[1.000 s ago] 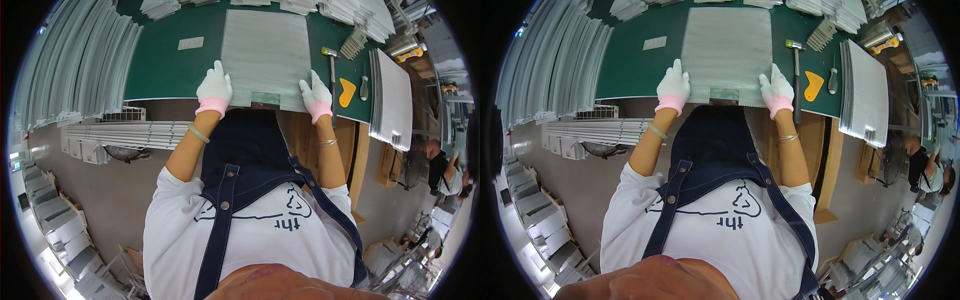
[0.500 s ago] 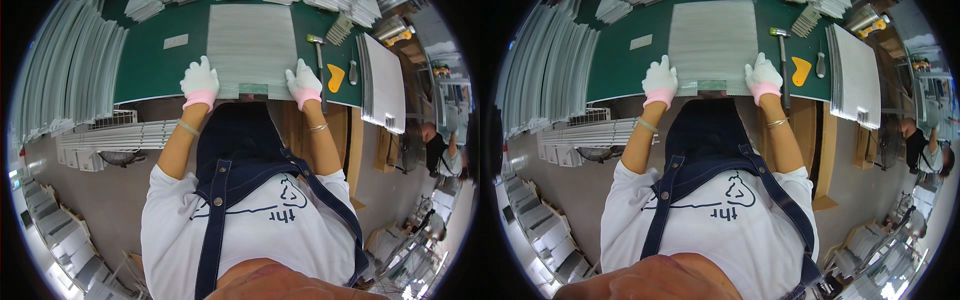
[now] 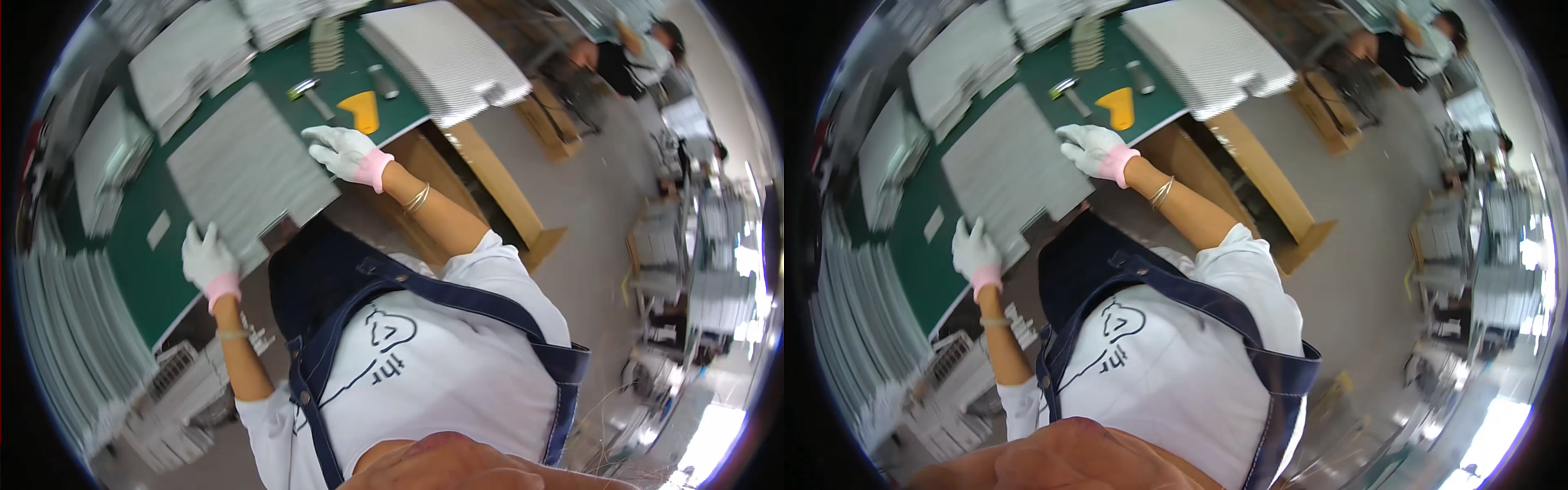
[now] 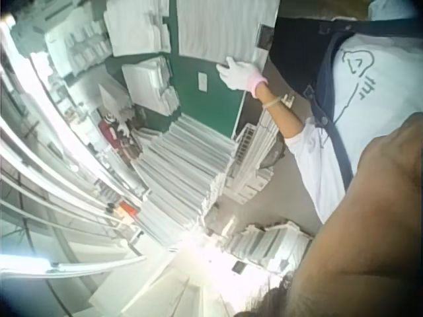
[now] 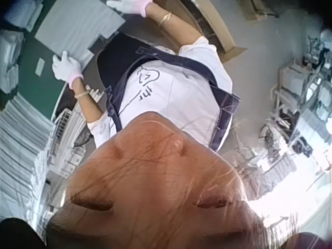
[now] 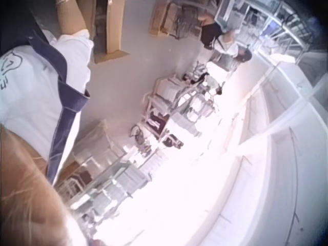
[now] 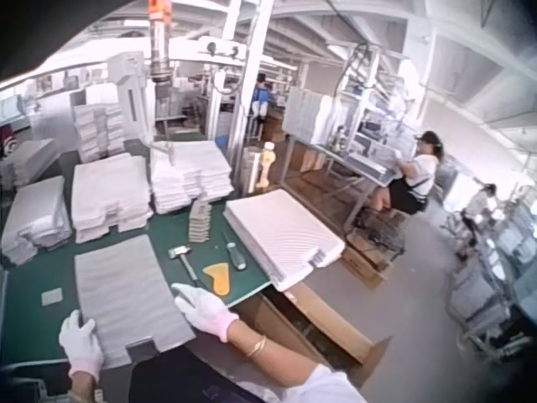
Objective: Assembling metal mesh air filters by attaching frames and components using manual and power tools.
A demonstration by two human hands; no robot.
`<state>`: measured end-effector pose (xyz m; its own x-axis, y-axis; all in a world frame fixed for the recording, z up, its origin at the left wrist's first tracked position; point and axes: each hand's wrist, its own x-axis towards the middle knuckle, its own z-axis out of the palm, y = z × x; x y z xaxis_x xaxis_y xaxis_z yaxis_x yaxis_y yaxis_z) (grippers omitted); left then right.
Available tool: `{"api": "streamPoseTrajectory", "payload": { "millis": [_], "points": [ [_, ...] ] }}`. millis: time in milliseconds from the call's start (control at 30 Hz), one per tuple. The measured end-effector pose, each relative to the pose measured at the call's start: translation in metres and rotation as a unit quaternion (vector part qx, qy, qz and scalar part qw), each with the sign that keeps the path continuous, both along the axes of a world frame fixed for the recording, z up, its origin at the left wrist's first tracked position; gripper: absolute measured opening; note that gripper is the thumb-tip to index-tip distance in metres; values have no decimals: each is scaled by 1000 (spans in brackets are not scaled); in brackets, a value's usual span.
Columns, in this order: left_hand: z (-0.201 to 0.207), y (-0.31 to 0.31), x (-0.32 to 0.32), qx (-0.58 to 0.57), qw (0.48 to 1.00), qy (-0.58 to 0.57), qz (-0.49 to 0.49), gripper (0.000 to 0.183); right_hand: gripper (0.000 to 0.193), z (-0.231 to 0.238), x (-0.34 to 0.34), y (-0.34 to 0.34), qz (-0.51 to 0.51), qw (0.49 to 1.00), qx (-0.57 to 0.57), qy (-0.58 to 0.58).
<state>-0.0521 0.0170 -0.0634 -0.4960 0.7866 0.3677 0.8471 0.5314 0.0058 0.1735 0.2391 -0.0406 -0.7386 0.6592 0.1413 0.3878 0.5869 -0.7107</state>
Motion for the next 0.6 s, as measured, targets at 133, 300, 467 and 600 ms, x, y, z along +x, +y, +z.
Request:
{"api": "streamPoseTrajectory", "payload": {
  "millis": [133, 300, 467, 600],
  "points": [
    [8, 0, -9, -72, 996, -38, 36, 28, 23, 64, 81, 45, -212, 963, 33, 164],
    [19, 14, -8, -56, 997, -55, 11, 24, 74, 60, 228, 150, -463, 788, 193, -356],
    [35, 27, 7, -126, 991, -19, 44, 27, 79, 49, 257, 181, -409, 794, 145, -425],
    [38, 26, 12, -136, 989, -12, 60, 26, 73, 73, 250, 185, -365, 805, 115, -453]
  ]
}}
